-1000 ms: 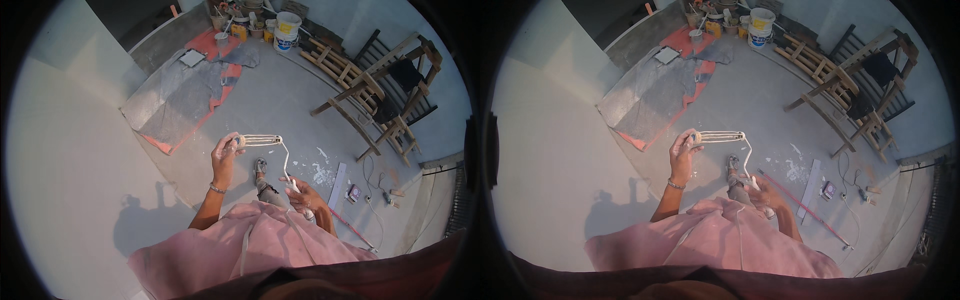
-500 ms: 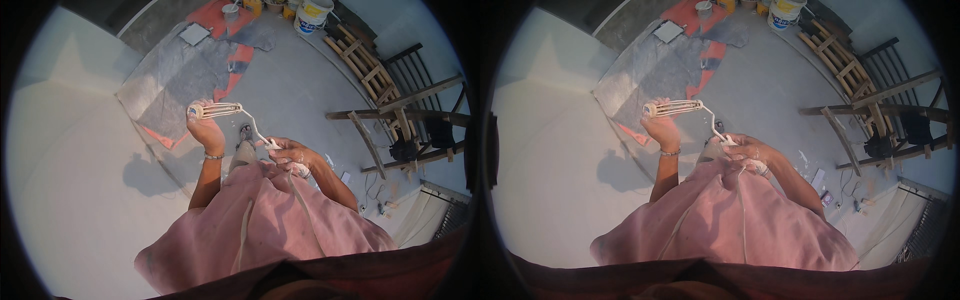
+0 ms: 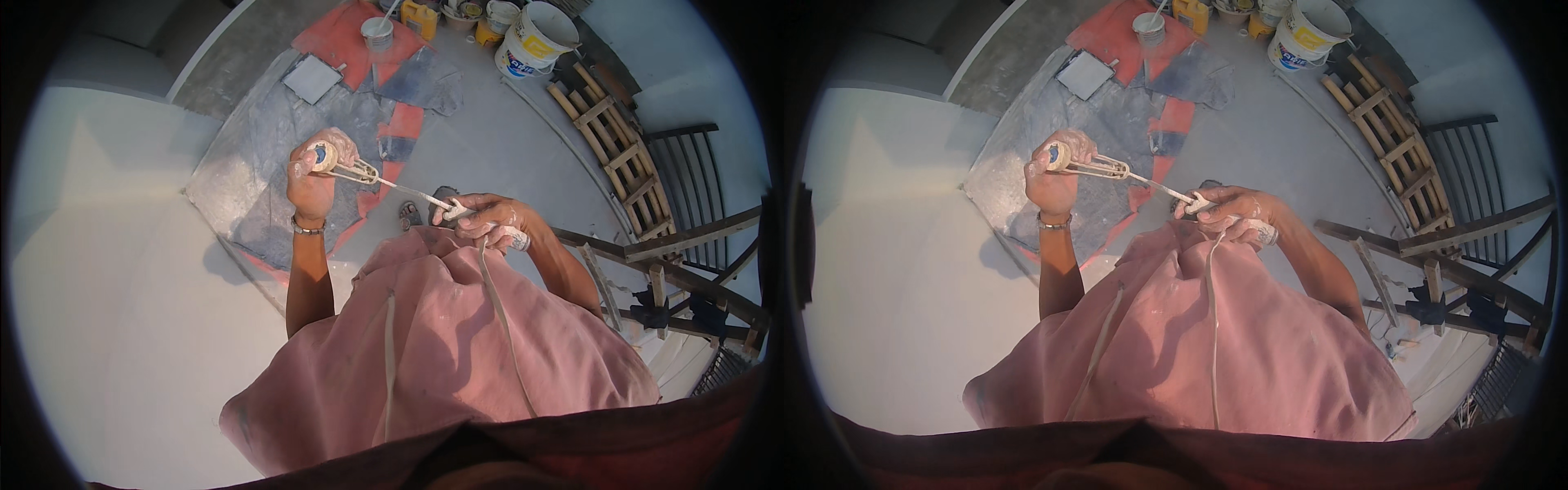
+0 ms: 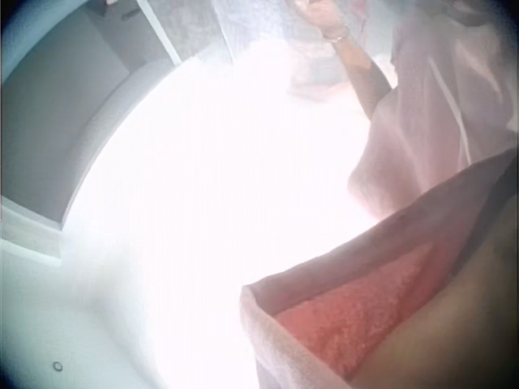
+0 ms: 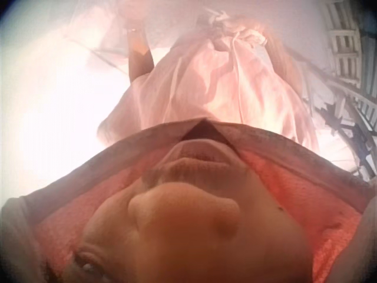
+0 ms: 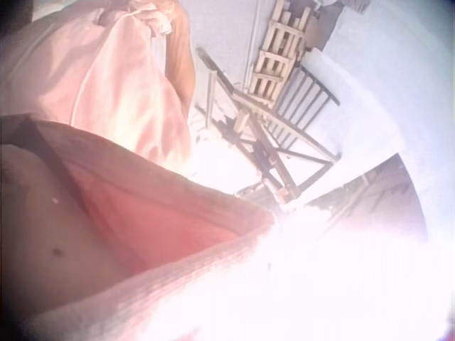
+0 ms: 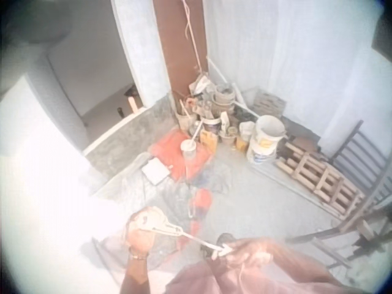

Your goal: The person uses pliers to adjust the metal cage of a paint roller, then attaches a pink roller sleeve to the cage. They inspect the assembled roller and walk toward a wall, but do not apply paint in this clip.

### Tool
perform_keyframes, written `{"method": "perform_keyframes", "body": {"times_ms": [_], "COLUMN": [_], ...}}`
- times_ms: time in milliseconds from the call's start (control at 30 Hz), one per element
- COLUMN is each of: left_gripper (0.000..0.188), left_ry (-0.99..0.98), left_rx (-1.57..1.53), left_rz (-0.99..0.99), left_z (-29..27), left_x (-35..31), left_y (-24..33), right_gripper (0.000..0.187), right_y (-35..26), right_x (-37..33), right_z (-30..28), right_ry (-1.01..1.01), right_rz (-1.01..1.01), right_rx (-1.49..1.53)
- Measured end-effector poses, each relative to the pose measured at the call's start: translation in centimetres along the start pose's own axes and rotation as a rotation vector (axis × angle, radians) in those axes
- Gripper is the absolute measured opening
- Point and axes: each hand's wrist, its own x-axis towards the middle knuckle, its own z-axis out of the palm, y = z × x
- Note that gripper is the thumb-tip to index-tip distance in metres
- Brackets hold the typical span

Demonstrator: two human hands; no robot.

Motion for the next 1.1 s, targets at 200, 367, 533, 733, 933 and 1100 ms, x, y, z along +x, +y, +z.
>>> {"method": "perform_keyframes", "body": {"times_ms": [200, 367, 533, 733, 933, 1100], "left_gripper": [0.047, 0.053, 0.052, 0.033, 0.025, 0.020], "left_ry": [0.734, 0.659, 0.447, 0.535, 0.735, 0.752], "left_rx": [0.220, 0.357, 0.587, 0.525, 0.902, 0.815], "left_rz": [0.245, 0.166, 0.005, -0.557, -0.217, -0.234], "left_z": [-0.7, -2.2, -2.2, -4.7, -13.4, -24.8], "left_x": [14.6, 26.1, 36.3, 44.6, 52.4, 61.9], "left_y": [-10.3, -14.9, -17.7, -19.9, -24.7, -25.0], "right_gripper": [0.036, 0.041, 0.038, 0.038, 0.045, 0.043], "right_y": [-11.0, -22.0, -36.7, -49.7, -57.1, -63.0], "right_x": [5.8, 8.3, 6.6, 6.2, 9.6, 13.3], "right_z": [-6.0, -15.1, -22.0, -27.7, -32.1, -34.2], "right_ry": [0.141, 0.173, 0.348, 0.394, 0.459, 0.575], "right_rz": [-0.167, -0.175, -0.187, -0.063, -0.098, -0.115], "right_rx": [0.015, -0.044, -0.263, -0.308, -0.191, -0.247]}}
